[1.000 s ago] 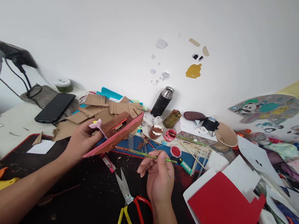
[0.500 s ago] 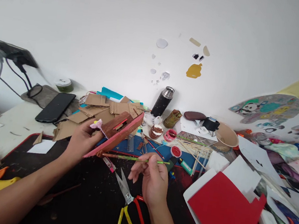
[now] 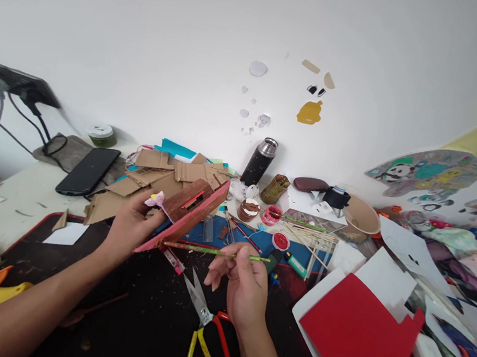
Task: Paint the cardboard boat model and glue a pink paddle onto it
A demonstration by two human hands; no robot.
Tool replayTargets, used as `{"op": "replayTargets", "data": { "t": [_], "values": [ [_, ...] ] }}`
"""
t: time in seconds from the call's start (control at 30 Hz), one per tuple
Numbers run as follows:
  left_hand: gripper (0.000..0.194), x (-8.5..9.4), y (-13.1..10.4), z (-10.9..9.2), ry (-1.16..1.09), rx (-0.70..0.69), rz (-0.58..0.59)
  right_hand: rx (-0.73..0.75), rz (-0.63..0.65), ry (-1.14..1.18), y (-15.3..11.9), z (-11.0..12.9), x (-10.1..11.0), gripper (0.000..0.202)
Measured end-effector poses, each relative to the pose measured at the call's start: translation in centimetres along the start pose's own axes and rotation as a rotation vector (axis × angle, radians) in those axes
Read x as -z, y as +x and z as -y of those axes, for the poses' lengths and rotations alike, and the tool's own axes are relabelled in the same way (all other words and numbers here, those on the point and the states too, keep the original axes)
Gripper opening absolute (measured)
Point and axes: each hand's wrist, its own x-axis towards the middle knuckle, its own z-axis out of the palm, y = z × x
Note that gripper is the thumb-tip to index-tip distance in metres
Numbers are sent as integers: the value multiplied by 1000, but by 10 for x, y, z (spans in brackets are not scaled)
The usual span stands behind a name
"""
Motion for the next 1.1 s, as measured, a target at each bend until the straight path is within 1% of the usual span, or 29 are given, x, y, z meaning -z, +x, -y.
{"op": "replayTargets", "data": {
  "t": [0.13, 0.27, 0.4, 0.6, 0.73, 1.0, 1.1],
  "values": [
    [25, -1, 0, -4, 3, -14, 1, -15, 12, -17, -1, -2, 0, 40],
    [24, -1, 0, -7, 12, -22, 10, -48, 67, -24, -4, -6, -2, 40],
    [21, 0, 0, -6, 22, -20, 2, -60, 112, -30, -6, -7, -4, 41],
    [22, -1, 0, -3, 15, -10, -9, -16, 28, -22, -3, -3, -1, 40],
    [24, -1, 0, -2, 6, -4, -2, -12, -22, -52, -2, -2, 1, 42],
    [26, 0, -1, -5, 9, 1, 6, -30, -44, -86, -2, -2, 1, 45],
    [25, 0, 0, -6, 12, 0, 2, -35, -27, -85, -2, -4, -1, 45]
  ]
}}
